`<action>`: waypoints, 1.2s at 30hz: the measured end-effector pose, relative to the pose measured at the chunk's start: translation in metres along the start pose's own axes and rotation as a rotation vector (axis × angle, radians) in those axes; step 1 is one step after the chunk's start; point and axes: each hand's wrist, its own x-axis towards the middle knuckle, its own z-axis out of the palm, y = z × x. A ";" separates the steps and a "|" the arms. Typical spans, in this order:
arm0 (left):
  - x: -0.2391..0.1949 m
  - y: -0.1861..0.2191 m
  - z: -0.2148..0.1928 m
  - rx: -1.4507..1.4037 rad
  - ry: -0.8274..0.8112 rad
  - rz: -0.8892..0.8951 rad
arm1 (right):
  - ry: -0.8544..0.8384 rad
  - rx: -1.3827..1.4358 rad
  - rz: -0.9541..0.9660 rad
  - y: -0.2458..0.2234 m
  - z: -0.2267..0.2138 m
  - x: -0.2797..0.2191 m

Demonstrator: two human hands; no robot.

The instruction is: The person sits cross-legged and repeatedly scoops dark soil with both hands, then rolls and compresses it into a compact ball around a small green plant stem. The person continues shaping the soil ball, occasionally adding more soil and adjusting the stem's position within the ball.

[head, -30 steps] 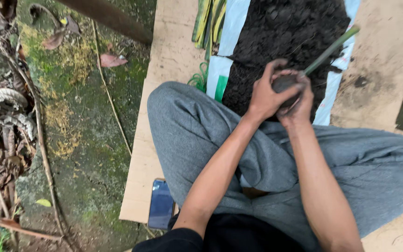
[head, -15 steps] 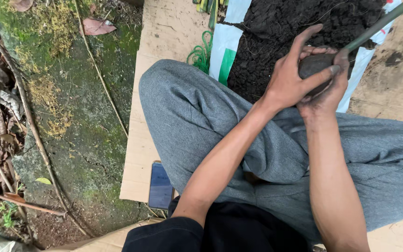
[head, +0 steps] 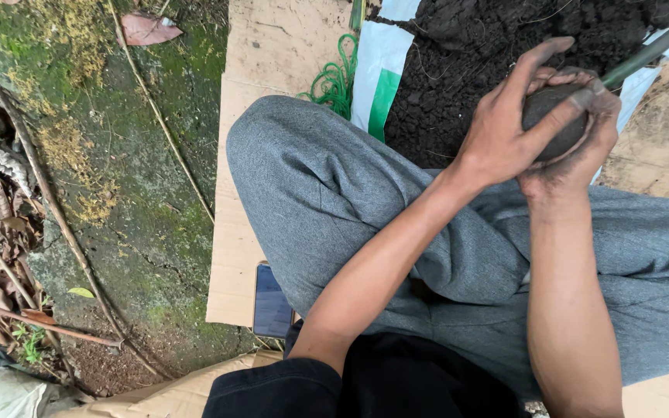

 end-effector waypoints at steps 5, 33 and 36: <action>-0.002 -0.006 0.000 -0.081 -0.016 -0.024 | 0.049 0.026 0.021 0.000 0.000 -0.002; -0.006 -0.002 0.000 -0.163 0.055 -0.095 | 0.158 0.007 0.025 0.000 -0.009 -0.009; -0.005 -0.001 0.000 -0.136 0.053 -0.107 | 0.158 -0.016 0.026 0.000 -0.008 -0.011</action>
